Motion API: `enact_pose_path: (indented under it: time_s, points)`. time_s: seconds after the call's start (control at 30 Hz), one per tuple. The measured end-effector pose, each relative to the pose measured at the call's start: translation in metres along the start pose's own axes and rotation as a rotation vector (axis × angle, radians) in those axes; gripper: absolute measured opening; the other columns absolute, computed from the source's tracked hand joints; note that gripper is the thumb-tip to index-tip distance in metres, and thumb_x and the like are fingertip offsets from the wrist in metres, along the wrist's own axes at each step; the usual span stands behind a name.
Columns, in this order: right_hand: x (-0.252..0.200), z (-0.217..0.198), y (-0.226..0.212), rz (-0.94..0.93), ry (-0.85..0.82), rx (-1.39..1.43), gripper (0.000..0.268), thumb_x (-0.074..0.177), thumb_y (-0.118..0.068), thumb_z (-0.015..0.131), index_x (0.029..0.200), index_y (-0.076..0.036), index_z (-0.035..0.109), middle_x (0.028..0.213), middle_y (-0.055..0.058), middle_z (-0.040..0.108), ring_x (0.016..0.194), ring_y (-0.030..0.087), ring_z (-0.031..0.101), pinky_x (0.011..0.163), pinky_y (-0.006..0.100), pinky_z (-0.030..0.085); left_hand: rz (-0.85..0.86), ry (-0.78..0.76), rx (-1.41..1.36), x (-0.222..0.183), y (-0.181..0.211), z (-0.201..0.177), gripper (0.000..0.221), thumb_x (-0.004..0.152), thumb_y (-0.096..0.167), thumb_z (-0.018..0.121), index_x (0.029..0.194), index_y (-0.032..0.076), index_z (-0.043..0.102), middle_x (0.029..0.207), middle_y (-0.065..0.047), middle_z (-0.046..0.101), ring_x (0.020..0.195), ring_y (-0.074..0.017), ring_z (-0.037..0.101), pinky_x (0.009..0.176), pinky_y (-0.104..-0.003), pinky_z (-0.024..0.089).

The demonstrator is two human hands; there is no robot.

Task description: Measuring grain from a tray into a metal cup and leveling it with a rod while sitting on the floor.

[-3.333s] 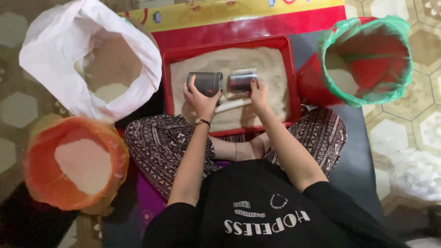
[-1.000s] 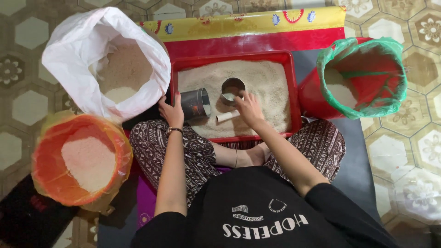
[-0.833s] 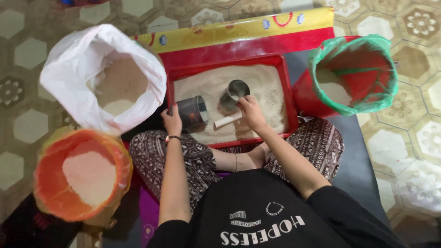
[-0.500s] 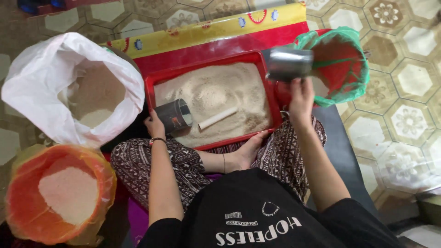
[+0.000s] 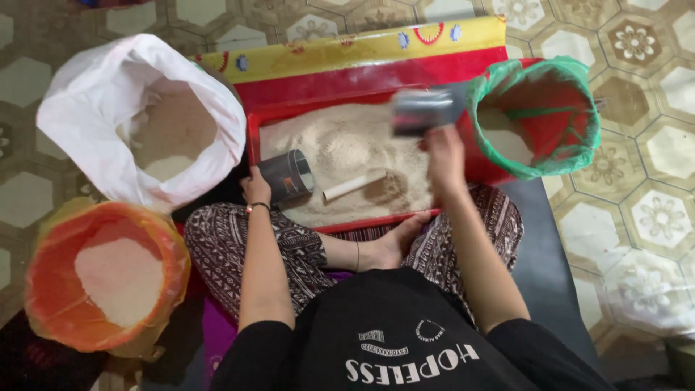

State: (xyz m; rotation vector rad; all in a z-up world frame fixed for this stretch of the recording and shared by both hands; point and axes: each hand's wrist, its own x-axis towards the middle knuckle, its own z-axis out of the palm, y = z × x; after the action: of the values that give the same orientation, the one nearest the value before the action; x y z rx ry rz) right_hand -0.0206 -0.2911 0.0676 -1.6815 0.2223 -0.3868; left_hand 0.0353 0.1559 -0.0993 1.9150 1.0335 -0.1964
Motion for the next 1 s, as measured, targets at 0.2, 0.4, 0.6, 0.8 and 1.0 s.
enact_pose_path:
  time_s: [0.2,0.4,0.6,0.8,1.0]
  points:
    - [-0.035,0.104,0.075,-0.145,-0.297,-0.635,0.016,0.1,-0.017,0.063,0.115,-0.016,0.068,0.1,0.012,0.061,0.096,0.036,0.067,0.086,0.044,0.057,0.003,-0.025,0.042,-0.022,0.008,-0.011,0.076,0.098,0.071,0.036,0.142,0.01,0.049,0.143,-0.017,0.056,0.14,-0.036,0.047,0.119,-0.044,0.035]
    - [-0.042,0.056,0.058,-0.137,-0.166,-0.494,0.027,0.102,-0.013,0.067,0.128,-0.01,0.061,0.116,0.019,0.053,0.103,0.045,0.063,0.088,0.048,0.059,0.004,0.006,0.028,-0.035,0.015,-0.014,0.073,0.098,0.07,0.037,0.141,0.012,0.049,0.142,-0.019,0.057,0.14,-0.037,0.046,0.121,-0.044,0.032]
    - [-0.052,-0.124,0.156,-0.398,-0.278,-1.477,0.025,0.09,-0.019,0.07,0.113,-0.013,0.064,0.1,0.006,0.057,0.089,0.027,0.065,0.08,0.04,0.057,0.008,0.033,-0.004,-0.036,0.015,-0.01,0.07,0.099,0.067,0.039,0.139,0.011,0.051,0.14,-0.02,0.058,0.138,-0.0378,0.048,0.119,-0.045,0.034]
    - [-0.002,-0.142,0.259,0.327,-0.731,-1.54,0.059,0.1,-0.016,0.042,0.157,-0.028,0.036,0.118,0.021,0.075,0.112,0.04,0.073,0.094,0.049,0.058,0.016,0.032,-0.021,-0.03,0.009,-0.006,0.071,0.1,0.069,0.038,0.139,0.011,0.052,0.139,-0.024,0.058,0.138,-0.0411,0.047,0.12,-0.047,0.033]
    - [0.023,-0.158,0.298,0.331,-0.915,-1.476,0.039,0.1,-0.032,0.046,0.13,-0.019,0.066,0.11,0.015,0.081,0.106,0.034,0.078,0.087,0.048,0.062,0.01,0.033,-0.041,-0.042,0.012,-0.009,0.068,0.101,0.067,0.038,0.141,0.013,0.051,0.14,-0.027,0.058,0.139,-0.0421,0.047,0.12,-0.047,0.034]
